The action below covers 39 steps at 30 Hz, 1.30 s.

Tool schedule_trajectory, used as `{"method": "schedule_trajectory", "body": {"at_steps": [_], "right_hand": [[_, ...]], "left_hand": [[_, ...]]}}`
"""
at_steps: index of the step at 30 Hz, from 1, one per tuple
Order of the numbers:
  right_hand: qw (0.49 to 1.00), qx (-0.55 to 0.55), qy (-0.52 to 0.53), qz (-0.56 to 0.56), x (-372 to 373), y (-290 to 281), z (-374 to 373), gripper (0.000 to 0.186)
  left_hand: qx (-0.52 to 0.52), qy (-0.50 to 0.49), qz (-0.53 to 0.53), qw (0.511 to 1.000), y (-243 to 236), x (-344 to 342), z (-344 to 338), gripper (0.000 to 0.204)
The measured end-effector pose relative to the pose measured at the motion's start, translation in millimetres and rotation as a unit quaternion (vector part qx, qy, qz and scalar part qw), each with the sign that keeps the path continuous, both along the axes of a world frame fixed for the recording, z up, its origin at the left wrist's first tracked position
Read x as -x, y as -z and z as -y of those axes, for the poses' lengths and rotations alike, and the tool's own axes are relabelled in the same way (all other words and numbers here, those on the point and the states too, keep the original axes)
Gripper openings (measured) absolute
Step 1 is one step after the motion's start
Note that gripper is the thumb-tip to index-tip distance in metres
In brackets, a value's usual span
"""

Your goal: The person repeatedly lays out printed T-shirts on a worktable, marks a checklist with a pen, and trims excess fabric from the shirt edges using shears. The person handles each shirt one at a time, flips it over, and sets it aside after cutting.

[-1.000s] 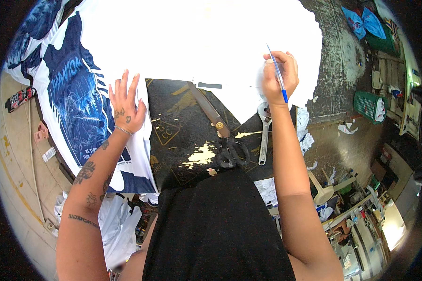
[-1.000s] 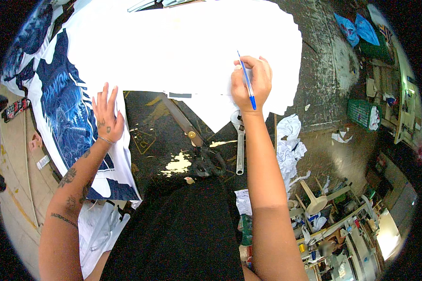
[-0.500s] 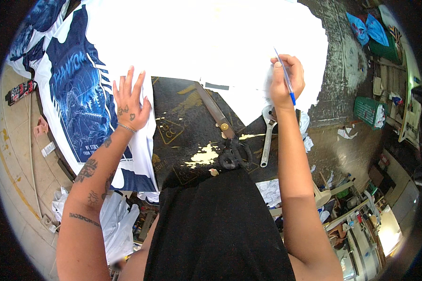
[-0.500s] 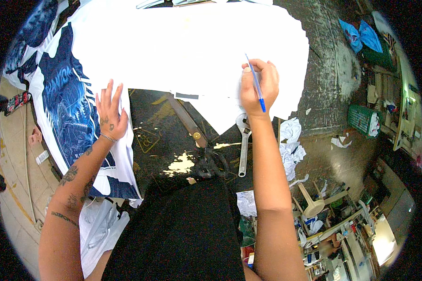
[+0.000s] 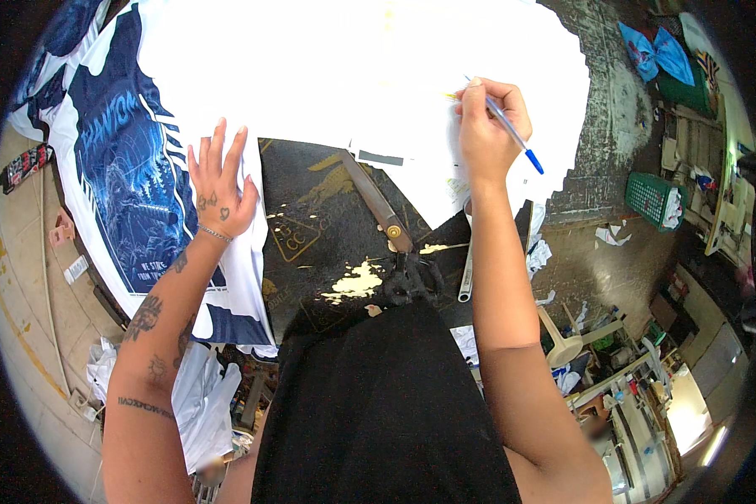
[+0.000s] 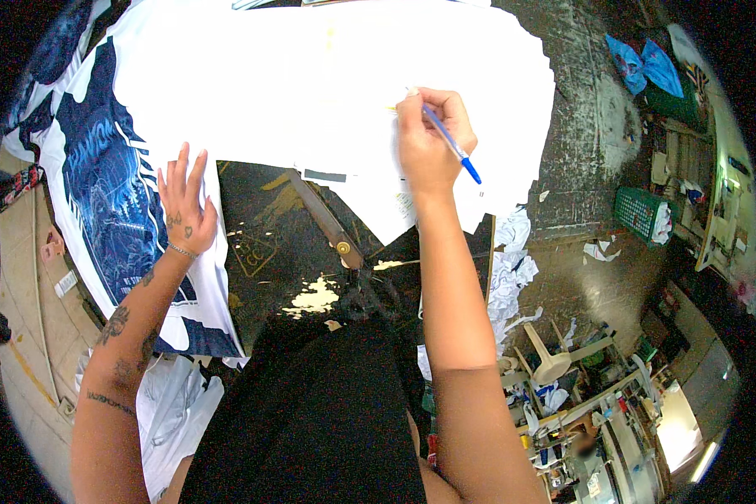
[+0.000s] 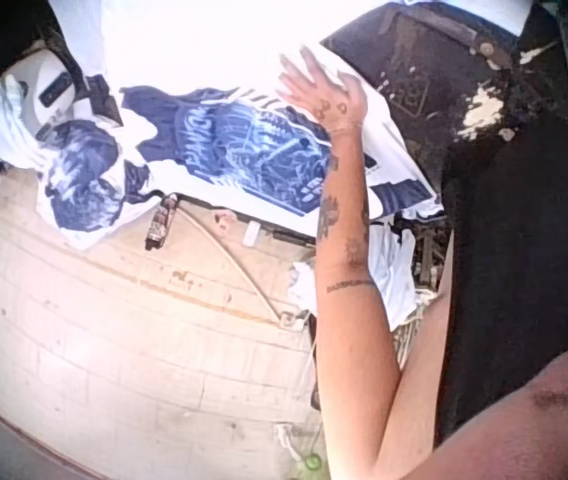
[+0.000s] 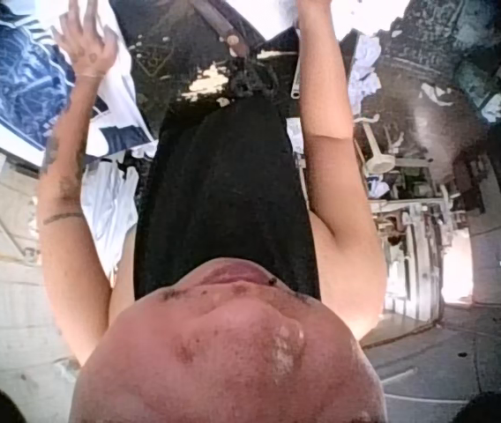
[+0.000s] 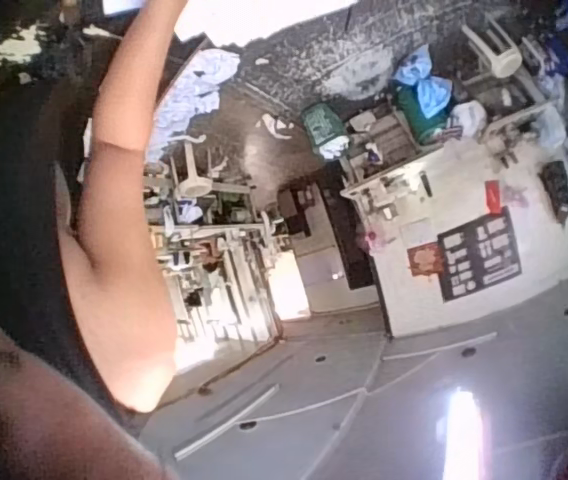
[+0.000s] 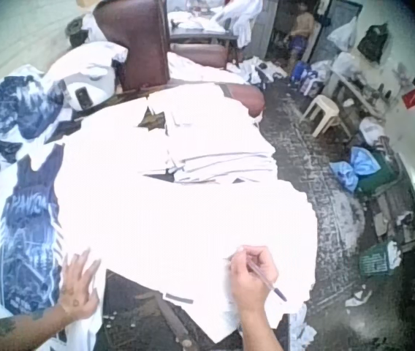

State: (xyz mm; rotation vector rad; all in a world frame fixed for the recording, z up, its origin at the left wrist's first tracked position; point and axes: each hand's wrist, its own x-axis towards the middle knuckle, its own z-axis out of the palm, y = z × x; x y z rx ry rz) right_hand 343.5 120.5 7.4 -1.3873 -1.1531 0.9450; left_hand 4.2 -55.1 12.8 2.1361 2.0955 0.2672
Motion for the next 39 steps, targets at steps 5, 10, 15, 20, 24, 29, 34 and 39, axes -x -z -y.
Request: {"method": "schedule_trajectory", "body": {"at_steps": [5,10,15,20,24,29,34,39], "right_hand": [[0.997,-0.050,-0.018,0.060,6,13,3,0.012],[0.994,-0.016,-0.021,0.102,10,5,-1,0.014],[0.981,-0.006,-0.029,0.194,9,6,0,0.015],[0.996,-0.052,0.065,0.013,7,6,-2,0.010],[0.996,0.054,-0.040,-0.059,-17,-20,-8,0.015],[0.812,0.321,-0.409,0.267,-70,-69,49,0.027],[0.721,0.298,-0.370,0.503,-67,-98,145,0.036],[0.864,0.037,-0.331,0.377,11,-110,194,0.034]], "left_hand": [[0.009,-0.004,-0.005,1.000,-2,-1,-2,0.084],[0.006,-0.002,0.000,1.000,-1,0,-1,0.085],[0.004,-0.001,-0.001,1.000,1,1,2,0.084],[-0.003,0.001,0.000,1.000,-3,-1,-3,0.081],[-0.006,-0.002,-0.003,1.000,0,-1,1,0.079],[-0.002,-0.017,-0.010,1.000,17,9,8,0.079],[-0.122,-0.066,-0.021,0.990,0,-13,10,0.089],[0.177,-0.180,0.043,0.967,-34,-62,78,0.099]]}}
